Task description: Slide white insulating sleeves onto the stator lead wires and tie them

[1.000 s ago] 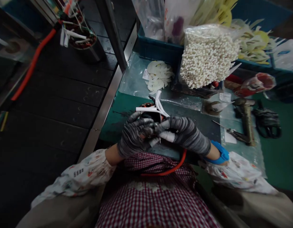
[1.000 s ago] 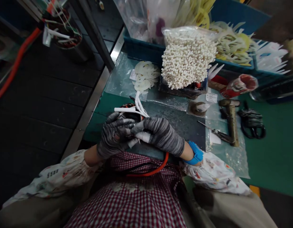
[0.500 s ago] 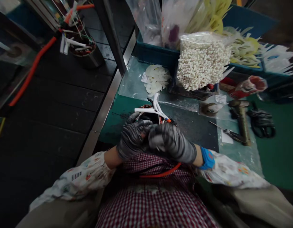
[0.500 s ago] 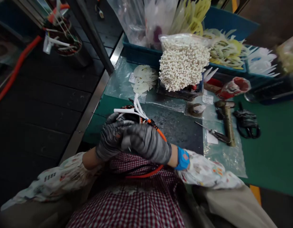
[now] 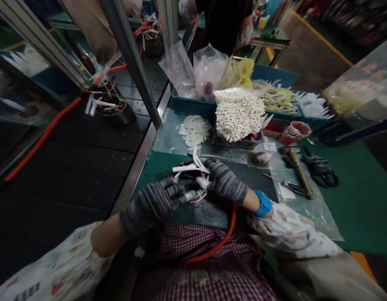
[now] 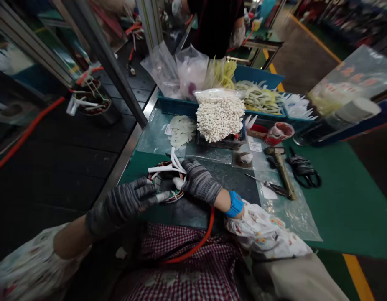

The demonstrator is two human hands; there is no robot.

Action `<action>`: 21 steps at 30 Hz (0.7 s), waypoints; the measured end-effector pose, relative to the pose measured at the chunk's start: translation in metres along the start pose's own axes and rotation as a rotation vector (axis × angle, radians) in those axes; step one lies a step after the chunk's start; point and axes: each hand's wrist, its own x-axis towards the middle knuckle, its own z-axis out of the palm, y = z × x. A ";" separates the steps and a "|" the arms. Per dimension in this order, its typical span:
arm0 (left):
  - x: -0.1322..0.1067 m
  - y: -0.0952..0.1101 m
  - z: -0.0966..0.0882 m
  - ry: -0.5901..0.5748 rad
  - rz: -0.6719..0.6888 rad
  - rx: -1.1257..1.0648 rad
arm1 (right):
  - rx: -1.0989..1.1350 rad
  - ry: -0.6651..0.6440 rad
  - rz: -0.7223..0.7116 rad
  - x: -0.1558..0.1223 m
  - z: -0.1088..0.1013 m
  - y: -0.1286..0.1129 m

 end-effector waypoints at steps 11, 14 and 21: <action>0.006 0.009 0.004 0.157 -0.023 0.056 | -0.309 -0.139 -0.223 0.064 -0.054 -0.001; 0.000 0.008 0.014 0.171 -0.131 -0.036 | -0.561 0.213 -0.070 0.057 -0.072 0.002; 0.008 0.010 0.038 0.256 -0.167 -0.118 | -0.566 0.480 0.140 0.088 -0.062 0.027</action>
